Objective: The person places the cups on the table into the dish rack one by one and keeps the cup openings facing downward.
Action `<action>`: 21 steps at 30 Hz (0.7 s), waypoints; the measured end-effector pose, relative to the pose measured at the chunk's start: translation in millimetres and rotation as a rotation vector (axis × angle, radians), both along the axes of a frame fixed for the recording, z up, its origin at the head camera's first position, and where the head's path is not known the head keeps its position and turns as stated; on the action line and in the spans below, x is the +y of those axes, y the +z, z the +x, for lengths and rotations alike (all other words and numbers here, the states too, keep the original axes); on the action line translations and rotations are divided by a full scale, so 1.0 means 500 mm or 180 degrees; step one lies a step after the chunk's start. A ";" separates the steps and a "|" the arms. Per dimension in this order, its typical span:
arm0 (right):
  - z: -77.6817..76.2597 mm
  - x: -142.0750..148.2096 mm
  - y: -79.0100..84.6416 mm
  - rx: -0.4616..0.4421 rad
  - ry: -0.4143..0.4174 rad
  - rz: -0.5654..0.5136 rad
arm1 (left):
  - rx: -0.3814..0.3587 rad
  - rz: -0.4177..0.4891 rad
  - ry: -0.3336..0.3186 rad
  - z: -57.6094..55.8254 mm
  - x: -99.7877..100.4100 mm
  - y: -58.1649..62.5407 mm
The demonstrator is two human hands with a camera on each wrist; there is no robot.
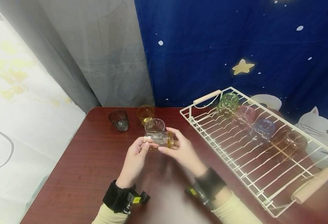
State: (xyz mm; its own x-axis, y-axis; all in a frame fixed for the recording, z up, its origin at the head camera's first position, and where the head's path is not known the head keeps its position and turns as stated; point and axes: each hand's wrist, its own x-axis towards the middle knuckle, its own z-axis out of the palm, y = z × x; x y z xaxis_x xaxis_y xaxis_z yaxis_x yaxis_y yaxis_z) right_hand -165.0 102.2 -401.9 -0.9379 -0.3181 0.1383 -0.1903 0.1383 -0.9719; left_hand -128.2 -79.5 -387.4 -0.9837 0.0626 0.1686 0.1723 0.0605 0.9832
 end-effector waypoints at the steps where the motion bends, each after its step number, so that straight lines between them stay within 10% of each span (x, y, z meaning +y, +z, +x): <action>1: 0.000 0.000 -0.001 -0.0010 0.0003 -0.0009 | -0.0001 -0.0020 0.0003 0.000 0.001 0.000; 21: -0.014 0.005 0.017 0.0128 0.0002 0.0348 | 0.0006 -0.0387 -0.0084 -0.022 -0.009 0.005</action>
State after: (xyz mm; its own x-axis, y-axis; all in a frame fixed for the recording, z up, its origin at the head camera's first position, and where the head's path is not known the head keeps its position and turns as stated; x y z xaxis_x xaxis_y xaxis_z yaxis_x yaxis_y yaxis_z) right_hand -172.1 104.8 -393.2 -0.9320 -0.3341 0.1404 -0.2290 0.2429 -0.9426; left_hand -139.1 -83.9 -384.9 -0.9811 0.1085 0.1602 0.1774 0.1747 0.9685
